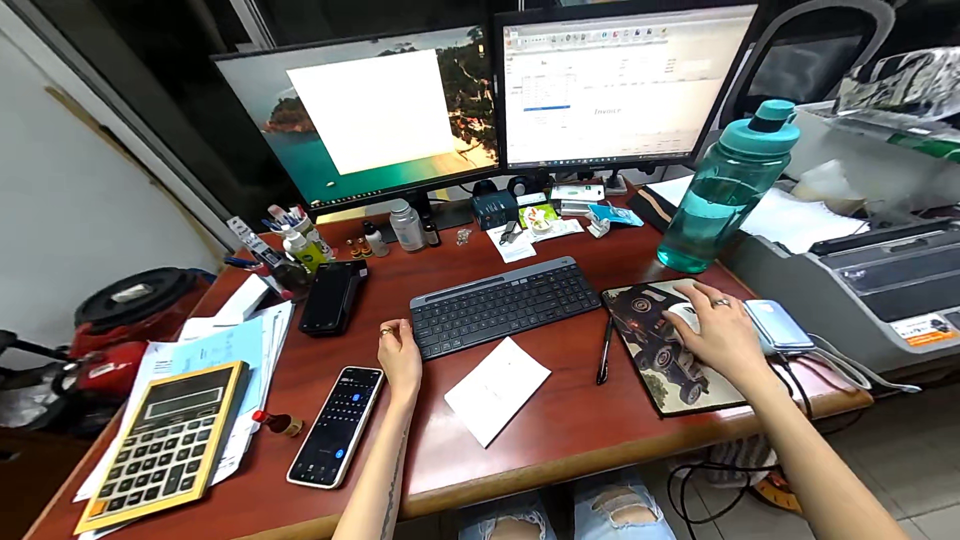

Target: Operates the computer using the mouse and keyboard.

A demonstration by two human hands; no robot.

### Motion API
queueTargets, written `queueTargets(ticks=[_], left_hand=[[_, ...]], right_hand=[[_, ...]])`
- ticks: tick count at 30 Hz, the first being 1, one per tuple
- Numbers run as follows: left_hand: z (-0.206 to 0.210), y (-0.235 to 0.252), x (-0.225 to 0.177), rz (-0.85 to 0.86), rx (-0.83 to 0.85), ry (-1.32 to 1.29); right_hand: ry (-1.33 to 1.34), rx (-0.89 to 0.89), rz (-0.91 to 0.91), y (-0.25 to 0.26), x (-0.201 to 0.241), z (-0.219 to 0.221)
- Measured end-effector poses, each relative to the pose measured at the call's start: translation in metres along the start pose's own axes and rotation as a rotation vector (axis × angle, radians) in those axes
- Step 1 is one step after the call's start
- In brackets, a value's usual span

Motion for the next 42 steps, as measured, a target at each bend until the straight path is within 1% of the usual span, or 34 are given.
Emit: queueTargets(ticks=[2,4,7,11,15,20,23,28,34,42], left_hand=[[0.0,-0.001,0.001,-0.02,0.006,-0.014],[0.001,-0.001,0.003,-0.023,0.012,-0.022],[0.001,-0.002,0.004,-0.015,0.014,-0.026],[-0.001,-0.002,0.004,-0.019,0.008,-0.025],[0.0,0.0,0.005,-0.018,0.005,-0.022],[0.0,-0.001,0.006,-0.014,0.019,-0.028],[0.0,-0.001,0.006,-0.022,0.014,-0.036],[0.0,0.0,0.006,-0.026,0.013,-0.03],[-0.001,-0.001,0.006,-0.022,0.013,-0.014],[-0.001,-0.001,0.006,-0.02,0.008,-0.016]], right_hand=[[-0.015,-0.018,-0.029,-0.016,-0.02,0.002],[-0.024,-0.059,-0.054,-0.026,-0.028,0.007],[-0.005,-0.07,-0.05,-0.034,-0.028,0.018],[0.026,-0.073,-0.114,-0.033,-0.02,0.024],[0.023,-0.088,-0.072,-0.034,-0.025,0.022],[-0.027,-0.122,0.026,-0.035,-0.031,0.015],[-0.044,-0.15,0.033,-0.038,-0.033,0.011],[-0.053,-0.146,0.075,-0.039,-0.037,0.011],[-0.017,-0.135,0.013,-0.037,-0.038,0.015],[-0.017,-0.132,0.046,-0.035,-0.042,0.016]])
Point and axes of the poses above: each hand's wrist, its own y-axis towards the middle knuckle, its own z-axis out of the palm, x = y × z, the point moved 10 cm from there along y, towards the middle knuckle, and after that the axes turned 4 degrees about y, right-handed, at the moved point
